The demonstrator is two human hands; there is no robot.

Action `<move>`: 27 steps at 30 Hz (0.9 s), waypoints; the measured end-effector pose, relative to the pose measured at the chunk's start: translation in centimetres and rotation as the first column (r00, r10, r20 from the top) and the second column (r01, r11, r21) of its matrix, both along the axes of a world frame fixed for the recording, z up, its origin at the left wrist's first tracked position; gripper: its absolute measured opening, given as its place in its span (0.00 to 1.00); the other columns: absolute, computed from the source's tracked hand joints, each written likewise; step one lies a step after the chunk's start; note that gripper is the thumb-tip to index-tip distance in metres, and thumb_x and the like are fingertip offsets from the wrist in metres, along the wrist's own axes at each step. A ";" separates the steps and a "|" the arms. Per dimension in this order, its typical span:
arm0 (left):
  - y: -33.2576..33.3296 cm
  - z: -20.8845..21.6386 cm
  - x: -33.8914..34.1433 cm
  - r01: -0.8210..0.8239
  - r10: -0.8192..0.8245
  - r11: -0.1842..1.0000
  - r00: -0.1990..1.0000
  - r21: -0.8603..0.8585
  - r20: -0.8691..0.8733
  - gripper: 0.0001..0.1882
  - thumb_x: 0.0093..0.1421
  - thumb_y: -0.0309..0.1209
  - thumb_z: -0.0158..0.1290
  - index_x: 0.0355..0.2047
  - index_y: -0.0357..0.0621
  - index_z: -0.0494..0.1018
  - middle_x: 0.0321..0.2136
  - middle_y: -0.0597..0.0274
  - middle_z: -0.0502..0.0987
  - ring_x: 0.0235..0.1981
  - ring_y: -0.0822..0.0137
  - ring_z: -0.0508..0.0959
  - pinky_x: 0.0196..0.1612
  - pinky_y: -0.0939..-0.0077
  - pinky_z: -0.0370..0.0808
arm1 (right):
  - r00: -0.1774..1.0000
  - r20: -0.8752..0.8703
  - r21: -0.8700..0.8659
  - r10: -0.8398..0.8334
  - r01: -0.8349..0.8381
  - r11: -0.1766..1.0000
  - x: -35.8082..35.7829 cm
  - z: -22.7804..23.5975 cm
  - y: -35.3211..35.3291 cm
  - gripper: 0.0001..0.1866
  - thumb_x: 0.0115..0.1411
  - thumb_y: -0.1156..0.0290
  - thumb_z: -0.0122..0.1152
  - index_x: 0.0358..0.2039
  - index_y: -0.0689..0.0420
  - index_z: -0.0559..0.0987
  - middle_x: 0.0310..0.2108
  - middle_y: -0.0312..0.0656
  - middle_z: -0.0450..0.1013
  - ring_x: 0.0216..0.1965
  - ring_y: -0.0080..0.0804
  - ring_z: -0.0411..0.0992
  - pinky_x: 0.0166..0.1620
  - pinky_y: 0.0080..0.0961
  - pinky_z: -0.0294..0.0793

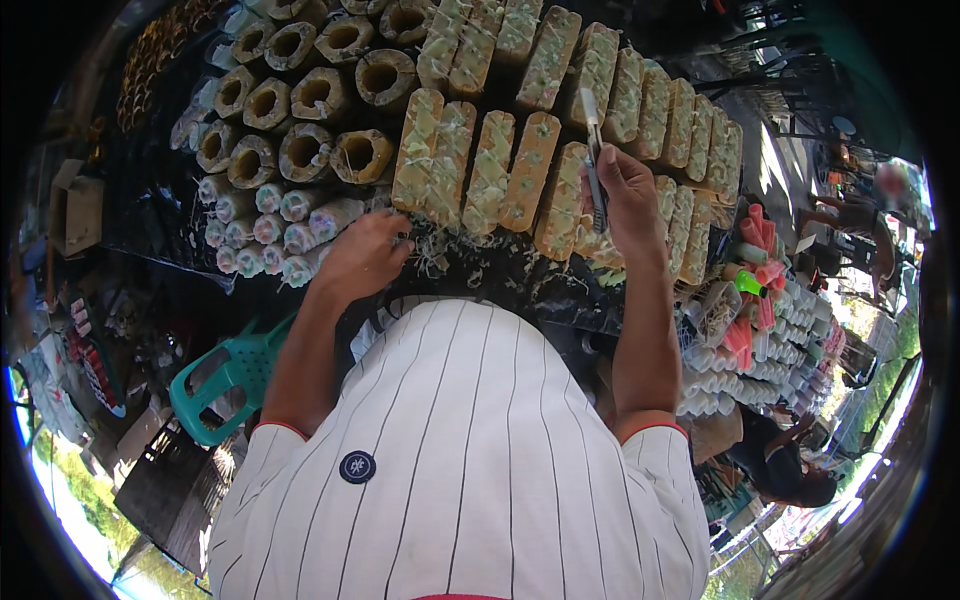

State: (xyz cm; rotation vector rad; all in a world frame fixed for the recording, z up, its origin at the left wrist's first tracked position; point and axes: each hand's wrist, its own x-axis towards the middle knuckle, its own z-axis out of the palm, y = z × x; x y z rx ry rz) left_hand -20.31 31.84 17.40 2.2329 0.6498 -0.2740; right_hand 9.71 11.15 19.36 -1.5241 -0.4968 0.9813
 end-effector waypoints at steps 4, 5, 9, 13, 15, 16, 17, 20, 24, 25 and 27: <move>5.6 3.2 5.7 -0.193 0.173 0.979 0.956 0.062 0.239 0.13 0.65 0.33 0.58 0.41 0.35 0.81 0.34 0.44 0.83 0.37 0.51 0.85 0.44 0.58 0.79 | 1.000 -0.010 0.069 -0.017 0.018 0.997 0.5 -0.7 0.3 0.25 0.75 0.46 0.56 0.39 0.58 0.81 0.28 0.32 0.75 0.29 0.18 0.71 0.32 0.21 0.71; 7.5 3.1 7.5 -0.228 0.163 0.960 0.927 0.163 0.338 0.13 0.65 0.34 0.58 0.41 0.35 0.81 0.33 0.45 0.84 0.35 0.52 0.85 0.41 0.60 0.79 | 1.000 0.018 0.044 -0.010 0.009 0.999 0.6 -0.5 0.8 0.25 0.75 0.46 0.55 0.39 0.58 0.81 0.27 0.32 0.74 0.28 0.18 0.71 0.33 0.21 0.71; 15.0 -2.0 14.2 -0.449 0.434 0.894 0.869 0.009 0.239 0.15 0.67 0.38 0.60 0.44 0.38 0.82 0.31 0.52 0.84 0.31 0.63 0.83 0.36 0.67 0.78 | 0.992 0.129 -0.076 0.008 0.002 0.997 0.2 -0.1 3.1 0.24 0.77 0.48 0.54 0.41 0.59 0.82 0.26 0.30 0.72 0.27 0.17 0.68 0.34 0.19 0.69; 15.9 -4.0 16.2 -0.439 0.445 0.895 0.867 -0.081 0.224 0.19 0.66 0.44 0.63 0.42 0.38 0.83 0.29 0.56 0.83 0.29 0.66 0.83 0.33 0.67 0.77 | 0.837 0.526 -0.420 0.151 0.101 0.902 0.0 2.5 5.0 0.28 0.74 0.43 0.57 0.38 0.58 0.85 0.19 0.34 0.70 0.25 0.26 0.69 0.37 0.35 0.72; 13.7 -2.9 16.5 -0.423 0.389 0.901 0.887 0.097 0.250 0.19 0.64 0.44 0.65 0.39 0.36 0.84 0.28 0.56 0.82 0.28 0.64 0.83 0.33 0.66 0.78 | 0.647 0.707 -0.529 0.286 0.215 0.821 0.5 2.2 6.0 0.31 0.68 0.35 0.59 0.36 0.54 0.88 0.17 0.42 0.73 0.27 0.38 0.75 0.42 0.51 0.75; 11.8 -1.8 16.3 -0.412 0.362 0.893 0.897 0.184 0.252 0.19 0.64 0.44 0.65 0.37 0.36 0.84 0.28 0.56 0.82 0.28 0.63 0.83 0.33 0.65 0.78 | 0.598 0.747 -0.504 0.290 0.226 0.834 1.0 1.8 6.9 0.31 0.68 0.36 0.60 0.34 0.56 0.87 0.18 0.45 0.74 0.26 0.41 0.76 0.39 0.49 0.75; 9.9 -0.5 16.2 -0.440 0.377 0.879 0.878 0.184 0.295 0.17 0.62 0.40 0.67 0.34 0.35 0.85 0.28 0.56 0.82 0.28 0.61 0.83 0.35 0.66 0.79 | 0.542 0.786 -0.475 0.295 0.226 0.850 1.2 1.8 8.1 0.31 0.68 0.38 0.60 0.32 0.58 0.86 0.19 0.47 0.76 0.26 0.45 0.78 0.35 0.47 0.75; 8.4 -2.8 15.4 -0.553 0.351 0.810 0.724 0.196 0.594 0.13 0.60 0.34 0.68 0.36 0.34 0.85 0.29 0.53 0.83 0.29 0.60 0.84 0.37 0.67 0.79 | 0.406 0.844 -0.447 0.349 0.175 0.877 1.4 1.0 12.8 0.31 0.67 0.38 0.62 0.29 0.58 0.86 0.21 0.49 0.79 0.26 0.46 0.81 0.31 0.44 0.78; 6.9 -2.2 13.3 -0.595 0.440 0.796 0.695 0.111 0.569 0.10 0.61 0.30 0.65 0.36 0.33 0.84 0.30 0.51 0.83 0.29 0.57 0.83 0.36 0.64 0.79 | 0.145 0.862 -0.499 0.487 0.067 0.864 1.9 0.0 18.4 0.33 0.65 0.34 0.62 0.25 0.54 0.87 0.21 0.45 0.80 0.24 0.41 0.83 0.27 0.39 0.81; 6.8 -2.1 12.5 -0.599 0.451 0.794 0.696 0.106 0.558 0.10 0.61 0.29 0.66 0.37 0.32 0.84 0.31 0.51 0.84 0.29 0.60 0.84 0.37 0.67 0.79 | 0.033 0.916 -0.400 0.399 0.053 0.915 2.0 -0.9 19.1 0.35 0.62 0.31 0.61 0.22 0.53 0.87 0.20 0.43 0.80 0.24 0.37 0.83 0.25 0.33 0.81; 7.1 -2.2 11.5 -0.609 0.469 0.787 0.693 0.096 0.547 0.11 0.61 0.29 0.66 0.39 0.32 0.84 0.32 0.52 0.84 0.29 0.62 0.84 0.37 0.69 0.80 | -0.036 0.909 -0.413 0.415 0.049 0.909 2.6 -1.3 20.2 0.35 0.62 0.30 0.61 0.23 0.52 0.87 0.20 0.42 0.80 0.24 0.38 0.83 0.26 0.33 0.82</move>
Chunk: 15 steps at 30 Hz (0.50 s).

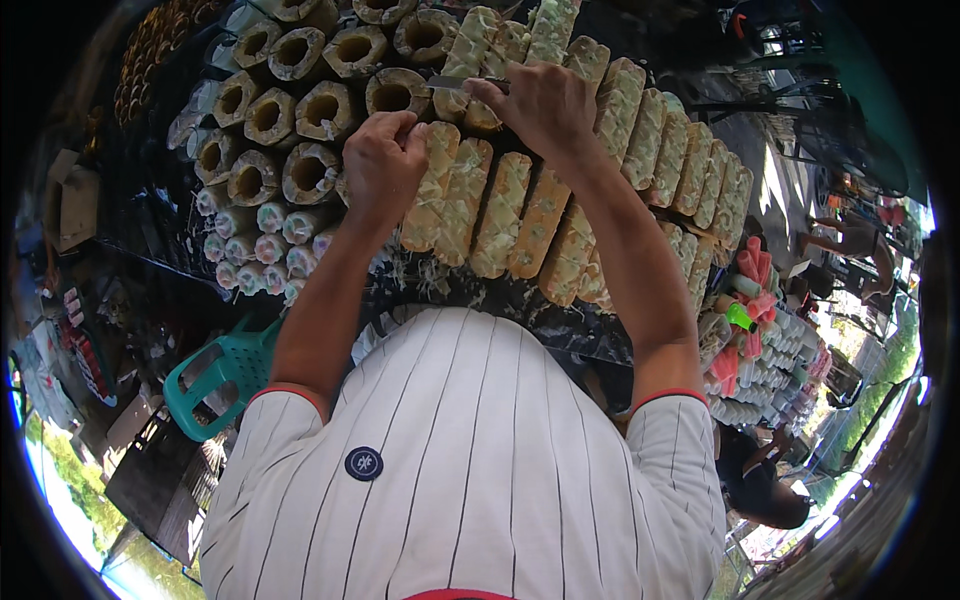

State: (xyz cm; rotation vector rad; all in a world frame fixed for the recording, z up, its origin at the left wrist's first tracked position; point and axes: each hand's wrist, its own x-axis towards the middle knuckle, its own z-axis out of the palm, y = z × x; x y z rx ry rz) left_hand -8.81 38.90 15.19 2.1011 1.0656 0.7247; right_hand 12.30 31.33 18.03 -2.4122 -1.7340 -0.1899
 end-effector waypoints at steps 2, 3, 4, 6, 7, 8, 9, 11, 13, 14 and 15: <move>0.3 0.1 -0.6 -0.010 0.010 1.000 1.000 -0.009 0.007 0.11 0.61 0.28 0.66 0.39 0.32 0.84 0.32 0.52 0.84 0.29 0.63 0.84 0.37 0.69 0.80 | 0.999 0.033 -0.040 0.035 -0.034 0.999 0.5 -0.2 0.6 0.35 0.62 0.29 0.60 0.24 0.52 0.87 0.20 0.42 0.80 0.24 0.38 0.84 0.26 0.34 0.82; 0.4 0.1 -0.7 -0.003 0.003 1.000 1.000 -0.003 0.005 0.10 0.61 0.28 0.65 0.38 0.32 0.84 0.32 0.52 0.84 0.29 0.61 0.83 0.36 0.67 0.80 | 0.998 0.034 -0.065 0.056 -0.053 0.996 0.9 -0.2 0.8 0.35 0.62 0.29 0.59 0.24 0.52 0.87 0.20 0.41 0.80 0.25 0.38 0.84 0.27 0.34 0.82; 0.6 0.1 -0.7 0.007 -0.007 1.000 1.000 0.003 0.004 0.10 0.61 0.28 0.65 0.38 0.33 0.83 0.32 0.52 0.83 0.29 0.59 0.83 0.36 0.66 0.80 | 0.997 0.035 -0.091 0.073 -0.070 0.993 1.1 -0.1 0.7 0.36 0.62 0.29 0.59 0.25 0.52 0.88 0.20 0.41 0.80 0.25 0.38 0.84 0.28 0.35 0.83; 0.7 0.1 -0.5 0.024 -0.024 1.000 0.999 -0.006 0.026 0.10 0.61 0.28 0.65 0.37 0.33 0.83 0.32 0.51 0.83 0.29 0.56 0.83 0.36 0.64 0.80 | 0.994 -0.009 -0.122 0.108 -0.108 0.987 1.8 0.0 0.4 0.39 0.63 0.27 0.57 0.23 0.54 0.85 0.19 0.43 0.79 0.24 0.41 0.82 0.29 0.39 0.82; 0.6 0.1 -0.2 0.030 -0.029 0.999 0.998 -0.021 0.049 0.10 0.61 0.29 0.65 0.37 0.33 0.83 0.32 0.51 0.83 0.29 0.55 0.83 0.36 0.63 0.80 | 0.992 -0.029 -0.135 0.122 -0.125 0.983 2.2 0.1 0.1 0.40 0.63 0.26 0.56 0.22 0.56 0.84 0.18 0.43 0.78 0.23 0.43 0.82 0.30 0.41 0.82; 0.6 0.2 0.3 0.037 -0.035 0.999 0.997 -0.035 0.072 0.10 0.61 0.29 0.65 0.37 0.34 0.83 0.32 0.51 0.83 0.29 0.54 0.83 0.36 0.63 0.80 | 0.995 -0.054 -0.124 0.078 -0.084 0.989 2.6 0.2 -0.6 0.40 0.63 0.26 0.56 0.22 0.55 0.84 0.17 0.43 0.77 0.23 0.43 0.81 0.30 0.42 0.82; 0.5 0.2 0.8 0.048 -0.049 0.999 0.997 0.014 0.062 0.10 0.61 0.29 0.65 0.37 0.34 0.83 0.33 0.51 0.82 0.30 0.53 0.84 0.37 0.62 0.80 | 0.996 -0.080 -0.113 0.043 -0.051 0.992 2.7 0.4 -1.4 0.40 0.62 0.25 0.57 0.21 0.55 0.83 0.16 0.42 0.77 0.23 0.43 0.81 0.31 0.42 0.81; 0.5 0.0 2.2 0.064 -0.068 0.992 0.997 0.112 0.037 0.10 0.60 0.30 0.65 0.37 0.35 0.84 0.34 0.50 0.82 0.31 0.51 0.84 0.38 0.60 0.81 | 0.986 -0.158 -0.125 -0.047 0.027 0.992 2.9 1.3 -2.3 0.39 0.63 0.27 0.58 0.22 0.55 0.84 0.17 0.42 0.77 0.23 0.42 0.81 0.31 0.42 0.80; 0.5 -0.5 3.7 0.071 -0.076 0.989 0.996 0.126 0.041 0.09 0.60 0.29 0.65 0.37 0.36 0.84 0.35 0.50 0.82 0.33 0.49 0.84 0.39 0.57 0.80 | 0.953 -0.250 -0.178 -0.169 0.127 0.976 3.1 2.9 -2.7 0.37 0.64 0.30 0.60 0.24 0.56 0.86 0.20 0.43 0.80 0.24 0.41 0.82 0.29 0.40 0.80; 0.6 -0.8 4.2 0.072 -0.078 0.988 0.996 0.133 0.042 0.08 0.60 0.29 0.65 0.36 0.36 0.84 0.35 0.49 0.82 0.34 0.48 0.84 0.40 0.56 0.80 | 0.959 -0.234 -0.149 -0.158 0.125 0.981 3.1 2.8 -2.4 0.37 0.64 0.30 0.60 0.24 0.56 0.86 0.20 0.43 0.80 0.24 0.41 0.82 0.29 0.41 0.80; 0.7 -1.2 4.7 0.073 -0.079 0.990 0.996 0.117 0.050 0.07 0.60 0.28 0.64 0.36 0.36 0.83 0.35 0.49 0.81 0.35 0.48 0.84 0.40 0.55 0.80 | 0.964 -0.211 -0.118 -0.161 0.138 0.983 3.1 2.7 -2.3 0.37 0.64 0.30 0.60 0.23 0.57 0.86 0.19 0.44 0.79 0.24 0.41 0.82 0.29 0.41 0.80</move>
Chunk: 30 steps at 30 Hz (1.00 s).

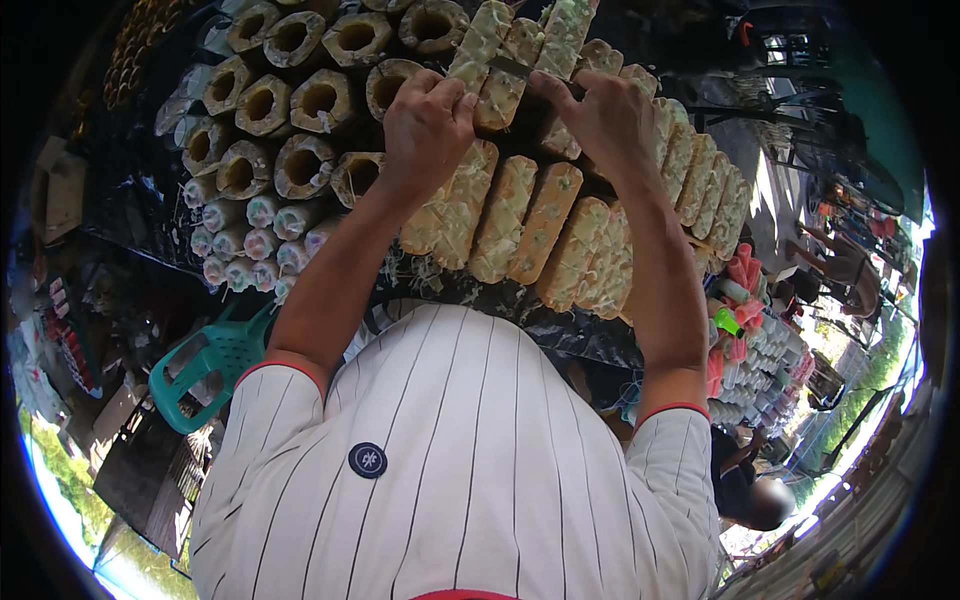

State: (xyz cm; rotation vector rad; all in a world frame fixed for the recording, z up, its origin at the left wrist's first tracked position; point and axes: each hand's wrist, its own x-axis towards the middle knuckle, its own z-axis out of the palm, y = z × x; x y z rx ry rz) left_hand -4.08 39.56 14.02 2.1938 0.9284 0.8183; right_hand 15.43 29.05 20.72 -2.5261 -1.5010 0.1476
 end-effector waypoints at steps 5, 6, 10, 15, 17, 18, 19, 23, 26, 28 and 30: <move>0.1 -1.2 0.8 0.056 -0.054 0.990 0.998 0.132 -0.018 0.03 0.62 0.23 0.60 0.35 0.37 0.78 0.36 0.49 0.79 0.39 0.43 0.82 0.42 0.51 0.79 | 0.981 0.158 0.025 0.110 -0.115 0.993 0.4 -1.7 3.3 0.38 0.64 0.30 0.59 0.21 0.57 0.84 0.19 0.45 0.79 0.24 0.42 0.83 0.28 0.41 0.81; 0.1 -1.1 0.7 0.078 -0.079 0.991 0.997 0.112 0.007 0.03 0.62 0.22 0.60 0.35 0.37 0.77 0.36 0.49 0.79 0.39 0.43 0.82 0.42 0.51 0.78 | 0.974 0.179 0.024 0.138 -0.144 0.989 0.7 -2.3 3.9 0.39 0.64 0.29 0.58 0.20 0.56 0.84 0.17 0.44 0.78 0.24 0.42 0.82 0.28 0.41 0.81; 0.4 -0.6 0.2 0.086 -0.089 0.996 0.987 0.026 0.135 0.05 0.63 0.18 0.57 0.38 0.38 0.74 0.36 0.50 0.79 0.40 0.44 0.82 0.42 0.55 0.78 | 0.927 0.289 -0.051 0.240 -0.235 0.971 1.0 -2.3 5.0 0.40 0.64 0.27 0.54 0.18 0.54 0.82 0.16 0.44 0.76 0.23 0.42 0.82 0.26 0.39 0.81; 2.4 1.1 0.1 0.000 0.000 1.000 0.999 -0.004 0.052 0.07 0.66 0.21 0.57 0.43 0.39 0.76 0.39 0.49 0.80 0.41 0.46 0.82 0.44 0.55 0.79 | 0.931 0.245 -0.095 0.272 -0.256 0.962 1.8 -1.4 4.0 0.40 0.64 0.27 0.55 0.20 0.56 0.83 0.17 0.44 0.77 0.24 0.41 0.82 0.28 0.40 0.82; 3.5 0.1 -0.2 0.019 0.000 0.973 0.997 0.232 -0.078 0.08 0.66 0.24 0.57 0.46 0.40 0.79 0.39 0.50 0.81 0.42 0.47 0.82 0.45 0.55 0.79 | 0.958 0.183 -0.188 0.223 -0.189 0.964 1.7 -0.6 3.0 0.39 0.66 0.29 0.55 0.24 0.56 0.86 0.19 0.43 0.80 0.24 0.40 0.83 0.30 0.39 0.82; 3.6 -0.2 0.0 0.043 -0.022 0.973 0.995 0.227 -0.093 0.09 0.65 0.25 0.58 0.46 0.39 0.79 0.39 0.50 0.80 0.44 0.48 0.82 0.46 0.54 0.79 | 0.973 0.149 -0.172 0.177 -0.151 0.973 2.1 -0.3 2.8 0.39 0.66 0.28 0.54 0.24 0.56 0.86 0.20 0.43 0.80 0.24 0.40 0.83 0.30 0.39 0.83; 3.7 -0.4 0.2 0.065 -0.042 0.973 0.993 0.221 -0.109 0.10 0.64 0.26 0.59 0.46 0.39 0.79 0.39 0.51 0.80 0.46 0.48 0.81 0.48 0.54 0.80 | 0.985 0.113 -0.157 0.133 -0.114 0.981 2.6 -0.2 2.8 0.40 0.66 0.28 0.54 0.25 0.56 0.86 0.20 0.43 0.80 0.25 0.39 0.83 0.31 0.39 0.83; 3.8 -0.1 1.5 0.119 -0.083 0.977 0.978 0.180 -0.194 0.11 0.65 0.30 0.61 0.45 0.38 0.82 0.41 0.52 0.81 0.45 0.50 0.81 0.47 0.56 0.79 | 0.985 0.124 -0.030 0.118 -0.115 0.993 4.2 -0.5 4.8 0.41 0.66 0.27 0.52 0.26 0.56 0.87 0.21 0.46 0.80 0.28 0.40 0.84 0.33 0.39 0.84; 3.7 0.1 2.4 0.123 -0.069 0.962 0.974 0.246 -0.216 0.10 0.63 0.29 0.62 0.41 0.36 0.81 0.40 0.52 0.80 0.45 0.50 0.80 0.47 0.56 0.79 | 0.946 0.220 -0.132 0.239 -0.213 0.968 4.2 -0.6 7.0 0.40 0.66 0.28 0.52 0.26 0.55 0.87 0.23 0.46 0.81 0.30 0.42 0.85 0.34 0.39 0.85; 3.9 -0.2 2.8 0.113 -0.045 0.967 0.957 0.227 -0.286 0.08 0.62 0.28 0.62 0.40 0.37 0.80 0.40 0.52 0.79 0.46 0.49 0.79 0.48 0.55 0.78 | 0.915 0.283 -0.105 0.288 -0.269 0.957 4.2 -1.0 7.6 0.39 0.67 0.28 0.51 0.26 0.54 0.87 0.24 0.45 0.82 0.30 0.42 0.85 0.35 0.38 0.86; 4.2 -0.2 3.0 0.128 -0.052 0.970 0.939 0.207 -0.340 0.07 0.61 0.27 0.62 0.39 0.38 0.79 0.39 0.52 0.78 0.47 0.49 0.79 0.50 0.56 0.78 | 0.903 0.293 -0.132 0.313 -0.286 0.949 4.3 -0.7 7.8 0.39 0.66 0.28 0.51 0.27 0.54 0.87 0.24 0.45 0.82 0.30 0.41 0.85 0.35 0.38 0.86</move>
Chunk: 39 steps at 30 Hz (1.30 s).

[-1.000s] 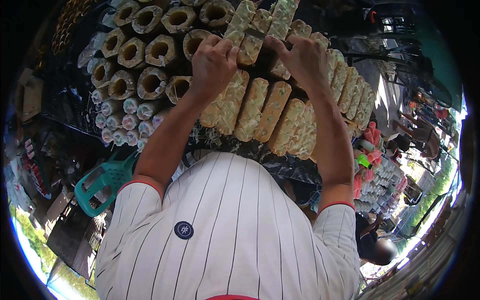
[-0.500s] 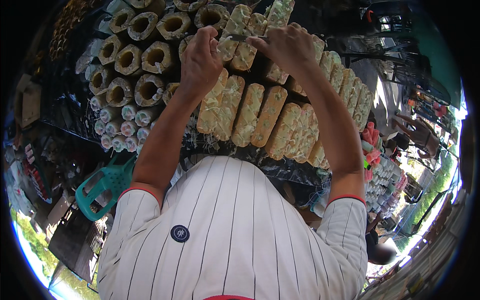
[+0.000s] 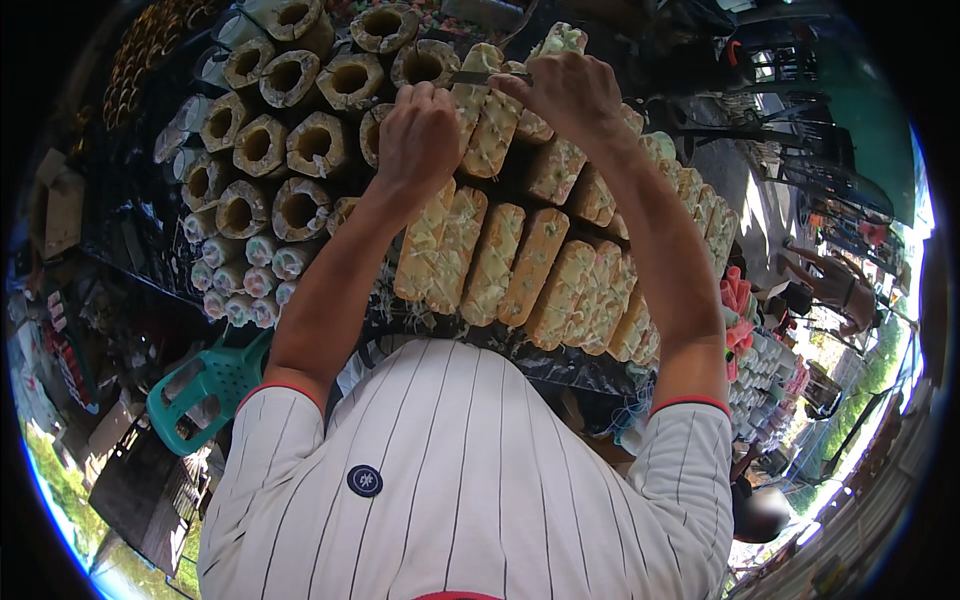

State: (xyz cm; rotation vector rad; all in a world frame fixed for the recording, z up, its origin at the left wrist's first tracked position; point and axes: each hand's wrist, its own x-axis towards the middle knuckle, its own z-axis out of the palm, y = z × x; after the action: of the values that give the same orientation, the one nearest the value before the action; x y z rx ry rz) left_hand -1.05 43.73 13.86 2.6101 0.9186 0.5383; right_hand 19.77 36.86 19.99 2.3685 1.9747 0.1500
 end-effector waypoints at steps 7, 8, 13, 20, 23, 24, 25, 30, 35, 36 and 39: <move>0.9 -0.3 -1.8 0.111 -0.087 0.979 0.986 -0.172 0.141 0.06 0.62 0.21 0.58 0.39 0.37 0.74 0.39 0.51 0.76 0.48 0.48 0.77 0.50 0.56 0.75 | 0.951 -0.211 -0.093 -0.228 0.212 0.973 0.8 0.2 -2.9 0.44 0.59 0.22 0.57 0.27 0.58 0.87 0.20 0.47 0.79 0.30 0.47 0.83 0.39 0.46 0.82; 1.1 -0.4 -1.9 0.118 -0.080 0.971 0.980 -0.208 0.183 0.05 0.64 0.21 0.58 0.39 0.36 0.74 0.39 0.51 0.75 0.47 0.47 0.76 0.50 0.55 0.74 | 0.944 -0.227 -0.073 -0.238 0.227 0.971 1.4 0.1 -2.7 0.43 0.61 0.22 0.55 0.26 0.57 0.87 0.21 0.46 0.80 0.30 0.46 0.83 0.38 0.45 0.83; 1.2 -0.3 -2.1 0.158 -0.010 0.914 0.930 -0.374 0.367 0.04 0.65 0.19 0.55 0.40 0.36 0.72 0.38 0.47 0.77 0.42 0.45 0.79 0.46 0.56 0.76 | 0.947 -0.225 -0.004 -0.232 0.237 0.972 2.9 -0.3 0.0 0.42 0.64 0.25 0.53 0.28 0.57 0.87 0.27 0.48 0.82 0.34 0.44 0.84 0.38 0.43 0.84; 2.5 0.9 -0.4 -0.003 0.185 0.895 0.912 -0.445 0.365 0.06 0.68 0.26 0.57 0.43 0.37 0.75 0.38 0.47 0.79 0.38 0.43 0.82 0.43 0.55 0.78 | 1.000 0.008 0.015 -0.016 0.016 1.000 3.0 -0.4 2.6 0.41 0.64 0.25 0.51 0.25 0.55 0.85 0.28 0.48 0.82 0.34 0.48 0.85 0.40 0.42 0.85; 1.9 1.2 0.5 0.000 0.052 0.969 0.978 -0.249 0.202 0.10 0.69 0.33 0.59 0.45 0.39 0.78 0.36 0.52 0.79 0.41 0.53 0.83 0.44 0.60 0.80 | 0.999 -0.021 -0.097 -0.042 0.040 0.995 3.1 0.5 2.3 0.41 0.64 0.25 0.52 0.26 0.55 0.85 0.28 0.49 0.83 0.35 0.47 0.85 0.40 0.42 0.85; 1.6 1.2 1.0 -0.001 0.034 0.984 0.983 -0.180 0.180 0.10 0.69 0.34 0.59 0.44 0.39 0.79 0.37 0.52 0.79 0.42 0.52 0.82 0.45 0.58 0.80 | 0.998 -0.029 -0.138 -0.058 0.054 0.989 2.8 0.6 1.6 0.41 0.63 0.24 0.52 0.27 0.56 0.86 0.28 0.49 0.83 0.35 0.48 0.85 0.41 0.43 0.85; 1.3 1.2 1.7 0.001 0.017 0.994 0.987 -0.112 0.157 0.10 0.69 0.34 0.59 0.42 0.39 0.79 0.37 0.53 0.79 0.43 0.51 0.82 0.45 0.56 0.80 | 0.997 -0.035 -0.179 -0.076 0.068 0.982 2.6 0.7 1.0 0.42 0.63 0.24 0.53 0.27 0.56 0.86 0.28 0.49 0.83 0.35 0.48 0.85 0.41 0.43 0.85; 0.7 0.5 3.6 0.006 0.000 0.999 0.994 -0.052 0.108 0.10 0.66 0.34 0.60 0.38 0.38 0.80 0.39 0.51 0.80 0.46 0.48 0.81 0.47 0.52 0.79 | 0.845 -0.357 -0.158 -0.398 0.365 0.918 2.5 0.5 -2.0 0.42 0.62 0.23 0.56 0.30 0.56 0.87 0.23 0.44 0.80 0.31 0.43 0.83 0.40 0.41 0.82; 0.5 0.9 2.5 0.024 0.043 0.939 0.981 -0.344 0.187 0.07 0.64 0.28 0.60 0.38 0.36 0.78 0.37 0.49 0.81 0.41 0.51 0.82 0.43 0.57 0.79 | 0.622 -0.572 -0.218 -0.534 0.512 0.831 0.1 1.9 -2.7 0.39 0.66 0.28 0.56 0.32 0.57 0.87 0.26 0.48 0.81 0.34 0.47 0.83 0.44 0.47 0.81; 0.4 2.0 1.8 0.062 0.056 0.905 0.963 -0.420 0.265 0.05 0.64 0.26 0.59 0.38 0.36 0.77 0.37 0.50 0.81 0.39 0.52 0.82 0.42 0.59 0.78 | 0.642 -0.567 -0.213 -0.516 0.491 0.845 -0.1 1.8 -3.1 0.39 0.66 0.28 0.56 0.33 0.58 0.87 0.25 0.48 0.81 0.35 0.47 0.83 0.44 0.47 0.80; 0.2 4.2 -2.2 0.096 0.126 0.811 0.935 -0.577 0.333 0.03 0.67 0.22 0.56 0.39 0.35 0.76 0.35 0.52 0.81 0.34 0.55 0.81 0.41 0.65 0.77 | 0.673 -0.564 -0.211 -0.478 0.442 0.872 -2.0 1.3 -5.1 0.40 0.66 0.29 0.56 0.36 0.60 0.87 0.25 0.50 0.81 0.36 0.47 0.83 0.44 0.46 0.79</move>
State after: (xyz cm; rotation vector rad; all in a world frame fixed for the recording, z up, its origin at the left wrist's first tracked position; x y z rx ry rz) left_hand -3.21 43.90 18.03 1.8674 0.8186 0.5929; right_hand 17.75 31.74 21.33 3.0373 1.3925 -0.7735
